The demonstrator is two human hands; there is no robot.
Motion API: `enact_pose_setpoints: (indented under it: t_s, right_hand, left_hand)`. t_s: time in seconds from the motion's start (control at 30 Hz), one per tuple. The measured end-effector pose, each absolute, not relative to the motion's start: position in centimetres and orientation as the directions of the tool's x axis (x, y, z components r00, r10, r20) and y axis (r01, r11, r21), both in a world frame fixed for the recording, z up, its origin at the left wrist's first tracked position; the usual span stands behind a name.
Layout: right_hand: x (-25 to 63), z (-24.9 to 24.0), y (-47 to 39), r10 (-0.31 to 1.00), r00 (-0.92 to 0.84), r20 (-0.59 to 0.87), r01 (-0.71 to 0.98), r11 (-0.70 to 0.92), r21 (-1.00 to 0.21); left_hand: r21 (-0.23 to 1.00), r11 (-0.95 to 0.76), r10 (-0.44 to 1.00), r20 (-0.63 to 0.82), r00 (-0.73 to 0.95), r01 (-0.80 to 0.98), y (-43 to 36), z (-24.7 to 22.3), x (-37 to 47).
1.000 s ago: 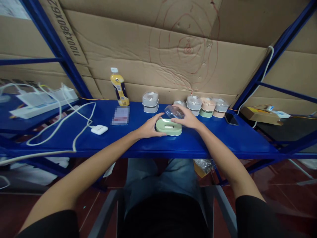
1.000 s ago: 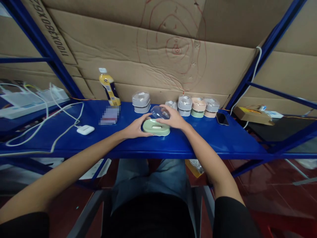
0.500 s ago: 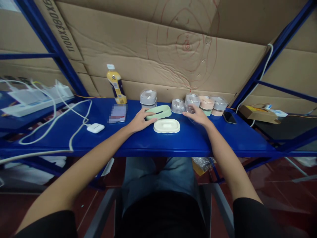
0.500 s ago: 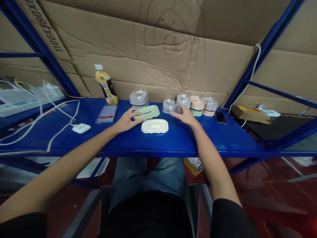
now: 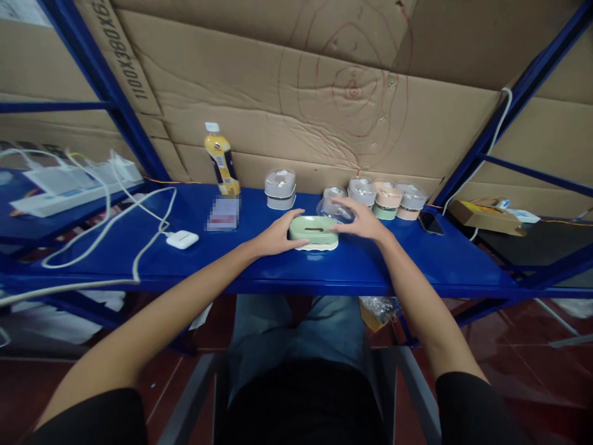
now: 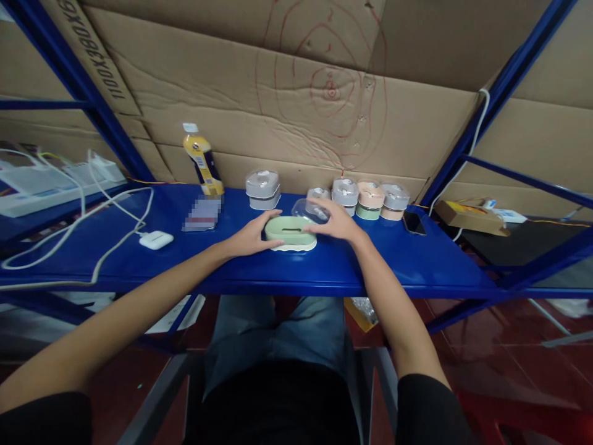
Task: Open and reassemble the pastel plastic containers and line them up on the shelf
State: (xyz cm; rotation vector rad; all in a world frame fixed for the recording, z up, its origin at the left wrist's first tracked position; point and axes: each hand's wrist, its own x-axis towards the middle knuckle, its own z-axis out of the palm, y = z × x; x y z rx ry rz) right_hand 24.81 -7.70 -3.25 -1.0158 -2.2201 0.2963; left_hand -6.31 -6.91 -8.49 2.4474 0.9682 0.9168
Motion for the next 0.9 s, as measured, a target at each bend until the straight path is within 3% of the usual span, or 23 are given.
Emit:
enact_pose_setpoints:
  t_s: [0.1,0.23,0.43,0.7,0.9]
  right_hand:
    - [22.4,-3.1,-7.6,0.675,-0.614,0.409,0.538,0.737,-0.408]
    - [20.0,-3.4,-6.9,0.660,-0.676,0.328,0.531,0.744,-0.406]
    - [19.3,-3.4,-6.4,0.662,-0.698,0.273,0.535,0.735,-0.416]
    - [19.0,-3.4,-5.9,0.640,-0.728,0.246,0.560,0.762,-0.325]
    - [18.9,-3.7,-7.0,0.653,-0.719,0.239,0.590,0.755,-0.286]
  left_hand:
    - [0.567,-0.687,0.716,0.420,0.558,0.455,-7.0,-8.8,-5.8]
    - [0.609,-0.671,0.723,0.411,0.555,0.423,-6.6,-9.0,-5.8]
    - [0.592,-0.658,0.740,0.393,0.546,0.466,-6.5,-9.3,-5.8]
    - [0.535,-0.694,0.710,0.400,0.580,0.482,-6.4,-9.5,-5.9]
    - [0.560,-0.681,0.717,0.379,0.585,0.472,-6.6,-9.0,-6.0]
